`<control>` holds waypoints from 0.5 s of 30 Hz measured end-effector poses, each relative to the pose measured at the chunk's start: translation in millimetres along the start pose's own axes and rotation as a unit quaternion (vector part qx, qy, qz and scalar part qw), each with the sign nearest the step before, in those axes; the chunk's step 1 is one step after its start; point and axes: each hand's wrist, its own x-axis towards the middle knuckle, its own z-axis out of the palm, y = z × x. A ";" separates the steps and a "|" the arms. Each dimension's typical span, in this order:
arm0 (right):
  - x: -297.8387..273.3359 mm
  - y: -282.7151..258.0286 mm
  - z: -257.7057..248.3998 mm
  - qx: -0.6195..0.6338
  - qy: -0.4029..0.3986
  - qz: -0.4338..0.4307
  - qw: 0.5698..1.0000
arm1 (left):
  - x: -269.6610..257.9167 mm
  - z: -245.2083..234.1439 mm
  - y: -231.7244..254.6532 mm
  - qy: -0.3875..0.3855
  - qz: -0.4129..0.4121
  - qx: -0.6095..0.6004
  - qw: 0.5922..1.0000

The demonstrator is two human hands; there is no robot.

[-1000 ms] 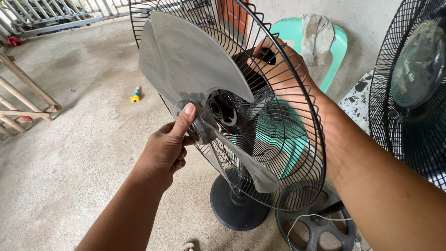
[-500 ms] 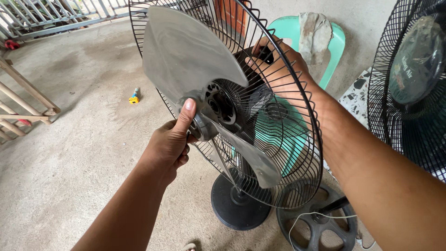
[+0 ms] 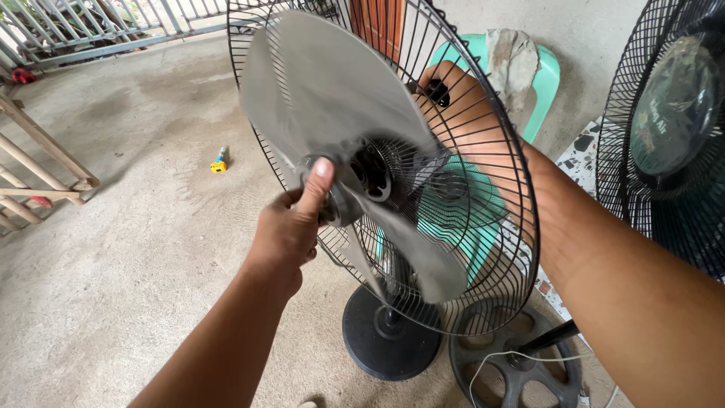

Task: The person wipes the motor housing of a standing fan with a cloth, then installs the fan blades onto the motor shaft and secures them with a nut. The person aligns the blades and tightens the nut by hand to complete the reassembly.

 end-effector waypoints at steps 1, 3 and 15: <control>1.6 0.4 -0.9 -0.001 0.000 0.001 1.000 | 0.7 1.4 2.7 -0.002 -0.042 -0.011 0.999; 1.4 0.8 -0.7 0.002 -0.003 0.010 1.000 | -0.1 2.7 2.8 -0.002 0.001 0.024 1.000; 4.2 -0.5 -6.7 0.165 -0.039 0.038 0.985 | -9.6 -14.8 9.3 -0.048 0.091 -0.023 0.994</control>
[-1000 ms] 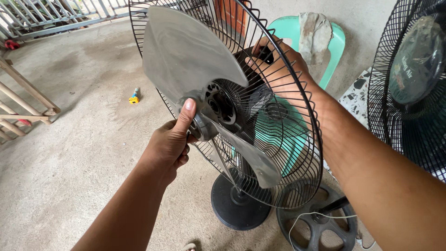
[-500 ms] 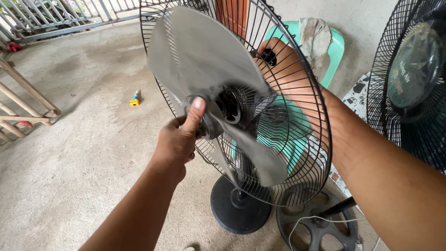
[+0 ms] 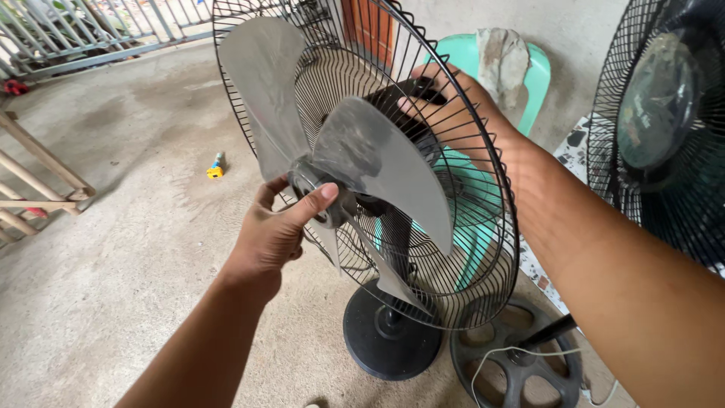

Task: The person wipes the motor housing of a standing fan with a cloth, then installs the fan blades onto the motor shaft and secures them with a nut. The person aligns the blades and tightens the nut by hand to complete the reassembly.

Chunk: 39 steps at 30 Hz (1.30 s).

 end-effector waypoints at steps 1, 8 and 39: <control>-0.4 2.8 -2.7 0.050 0.001 -0.001 0.999 | -0.4 -0.1 0.6 0.002 0.008 0.013 1.000; 8.2 10.7 -20.1 -0.078 0.042 0.239 0.967 | -6.0 -2.8 0.4 0.017 -0.028 0.004 0.999; -7.6 -25.5 6.7 0.047 0.049 0.304 0.950 | 0.2 -17.7 0.4 -0.046 -0.035 -0.043 0.997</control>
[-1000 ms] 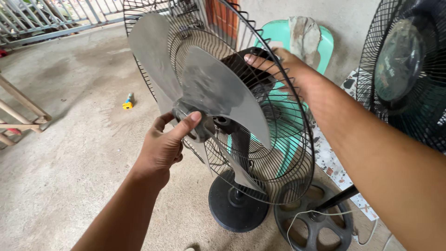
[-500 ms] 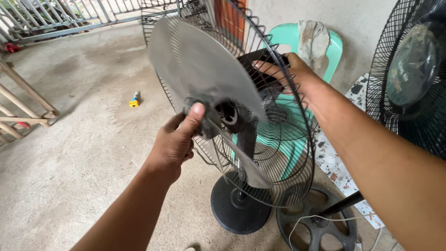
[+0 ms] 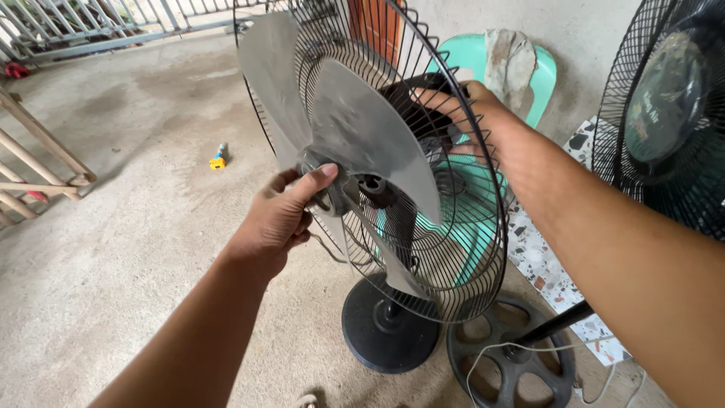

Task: The person wipes the motor housing of a standing fan with a cloth, then installs the fan blades onto the motor shaft and secures them with a nut. The person aligns the blades and tightens the nut by hand to complete the reassembly.

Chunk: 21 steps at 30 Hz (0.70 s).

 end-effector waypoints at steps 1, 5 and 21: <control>2.1 -1.4 0.5 -0.003 0.006 0.008 1.000 | 0.2 1.1 1.8 0.001 -0.009 0.000 1.000; 2.4 -0.6 -2.0 -0.011 0.014 0.030 0.999 | -1.1 3.8 4.6 -0.007 -0.001 -0.002 1.000; -3.3 -1.2 -2.1 0.009 0.012 0.028 0.999 | 1.5 8.1 -2.3 0.051 -0.001 0.089 0.995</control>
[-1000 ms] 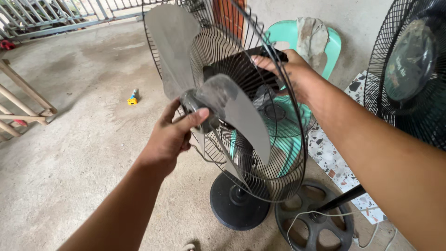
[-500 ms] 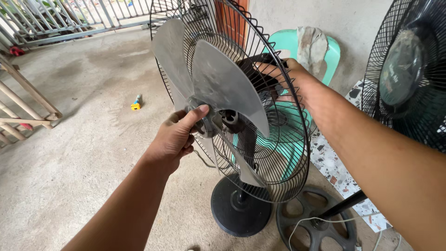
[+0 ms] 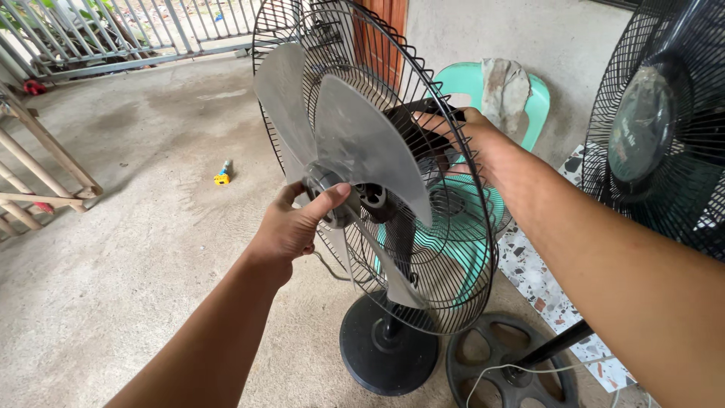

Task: The person wipes the motor housing of a standing fan with a cloth, then installs the fan blades onto the motor shaft and secures them with a nut. The person aligns the blades and tightens the nut by hand to complete the reassembly.

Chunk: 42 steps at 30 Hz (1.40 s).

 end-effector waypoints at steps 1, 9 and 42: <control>-1.7 -0.3 0.6 0.003 -0.002 -0.001 1.000 | -1.1 -0.7 0.0 0.002 0.004 -0.001 1.000; -5.8 -1.8 2.6 0.020 -0.013 -0.006 1.000 | -3.9 -2.6 0.6 -0.002 0.012 0.000 1.000; 12.0 14.4 5.3 0.044 -0.010 -0.080 0.996 | -3.6 -3.7 7.3 -0.034 0.014 0.020 0.999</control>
